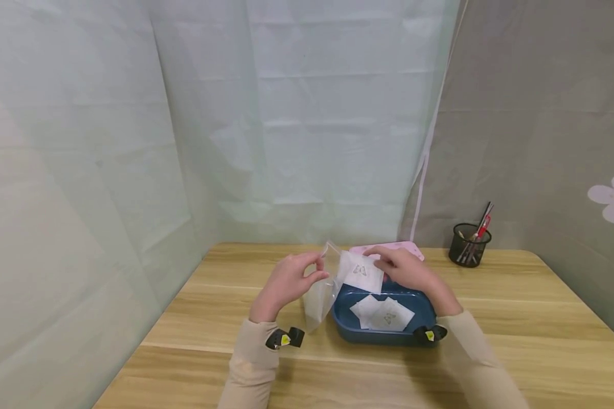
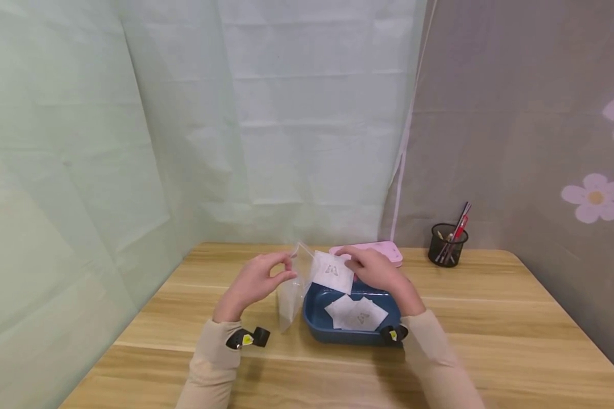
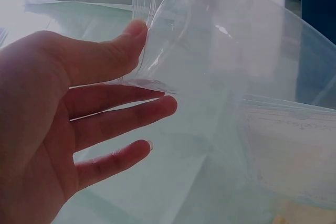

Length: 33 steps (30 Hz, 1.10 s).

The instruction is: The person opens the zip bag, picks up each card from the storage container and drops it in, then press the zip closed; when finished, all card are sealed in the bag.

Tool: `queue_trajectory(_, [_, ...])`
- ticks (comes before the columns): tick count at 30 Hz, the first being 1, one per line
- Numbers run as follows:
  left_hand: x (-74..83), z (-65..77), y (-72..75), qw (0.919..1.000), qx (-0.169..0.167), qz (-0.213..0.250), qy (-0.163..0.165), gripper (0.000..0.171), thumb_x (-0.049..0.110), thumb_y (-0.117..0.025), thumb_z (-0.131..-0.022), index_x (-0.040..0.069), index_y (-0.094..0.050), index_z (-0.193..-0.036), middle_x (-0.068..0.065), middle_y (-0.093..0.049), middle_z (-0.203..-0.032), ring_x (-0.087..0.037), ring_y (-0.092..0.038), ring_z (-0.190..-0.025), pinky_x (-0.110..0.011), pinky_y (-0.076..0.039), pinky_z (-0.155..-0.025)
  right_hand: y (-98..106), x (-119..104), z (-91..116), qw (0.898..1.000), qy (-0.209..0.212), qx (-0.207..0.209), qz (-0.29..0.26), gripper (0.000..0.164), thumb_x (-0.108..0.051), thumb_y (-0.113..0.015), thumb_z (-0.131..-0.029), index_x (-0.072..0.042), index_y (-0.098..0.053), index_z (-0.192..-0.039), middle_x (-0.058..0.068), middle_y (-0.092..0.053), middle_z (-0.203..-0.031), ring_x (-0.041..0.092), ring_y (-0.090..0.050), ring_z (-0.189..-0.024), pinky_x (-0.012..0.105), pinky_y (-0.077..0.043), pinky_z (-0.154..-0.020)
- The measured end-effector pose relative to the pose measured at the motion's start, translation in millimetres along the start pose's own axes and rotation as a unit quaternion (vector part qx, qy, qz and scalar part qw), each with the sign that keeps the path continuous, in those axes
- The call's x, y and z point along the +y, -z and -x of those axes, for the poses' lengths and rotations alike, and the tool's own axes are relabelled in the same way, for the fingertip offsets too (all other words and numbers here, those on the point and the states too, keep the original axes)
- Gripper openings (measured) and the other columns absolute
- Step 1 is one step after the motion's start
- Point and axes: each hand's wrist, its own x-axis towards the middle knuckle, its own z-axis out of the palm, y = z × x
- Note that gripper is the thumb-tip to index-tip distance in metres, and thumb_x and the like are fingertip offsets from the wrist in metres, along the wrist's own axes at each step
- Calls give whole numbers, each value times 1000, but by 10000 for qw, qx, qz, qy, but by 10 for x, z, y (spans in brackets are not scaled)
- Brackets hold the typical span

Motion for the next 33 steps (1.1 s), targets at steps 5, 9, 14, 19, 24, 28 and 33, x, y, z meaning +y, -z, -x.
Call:
queue_trajectory(5, [-8, -6, -1, 10000, 32, -40, 18, 20, 28, -75, -84, 18, -58, -82, 6, -59, -70, -6, -33, -54, -21, -33, -60, 8, -73, 6, 9976, -88, 675, -118, 29, -8, -58, -95, -13, -65, -123, 4, -55, -63, 4, -49, -55, 22, -43, -57])
queue_trajectory(9, [-12, -11, -2, 10000, 36, -57, 33, 19, 28, -74, -85, 18, -58, -82, 6, -58, -70, -5, -29, -53, -22, -32, -59, 23, -138, 10, 9941, -172, 1057, -156, 26, -7, -57, -95, -14, -67, -119, 2, -55, -58, 6, -53, -55, 23, -44, -55])
queue_trajectory(14, [-10, -3, -9, 9999, 41, -98, 19, 19, 28, -74, -84, 18, -58, -82, 6, -60, -73, -4, -30, -53, -22, -34, -61, 16, -180, 47, 9912, -362, 1236, -292, 27, -6, -57, -95, -14, -67, -119, -4, -53, -58, 9, -53, -55, 23, -43, -55])
queue_trajectory(19, [-2, 19, -12, 10000, 6, -93, 19, 19, 28, -74, -84, 18, -58, -82, 6, -59, -70, -5, -32, -53, -21, -33, -59, -17, -210, 104, 9889, -587, 1297, -432, 27, -7, -56, -96, -13, -66, -120, 3, -57, -62, 9, -52, -56, 24, -43, -58])
queue_trajectory(24, [-9, 31, 0, 9999, 44, -92, 7, 19, 26, -75, -84, 17, -59, -82, 6, -59, -70, -5, -31, -53, -21, -32, -58, -39, -243, 106, 9870, -539, 1456, -402, 27, -5, -57, -95, -11, -64, -121, 1, -57, -61, 8, -50, -55, 24, -43, -58])
queue_trajectory(28, [-16, 21, -7, 9999, 28, -95, 35, 19, 27, -76, -83, 18, -59, -83, 7, -58, -69, -5, -30, -52, -20, -31, -56, -33, -253, 106, 9855, -584, 1521, -480, 26, -4, -56, -96, -9, -61, -121, 4, -60, -61, 8, -50, -55, 24, -42, -59])
queue_trajectory(33, [-17, 17, -17, 9999, -20, -103, 34, 20, 28, -76, -83, 18, -59, -83, 7, -57, -68, -4, -29, -51, -20, -30, -55, -6, -278, 128, 9822, -753, 1584, -675, 25, -5, -55, -96, -8, -61, -120, 10, -61, -64, 11, -51, -57, 25, -42, -60])
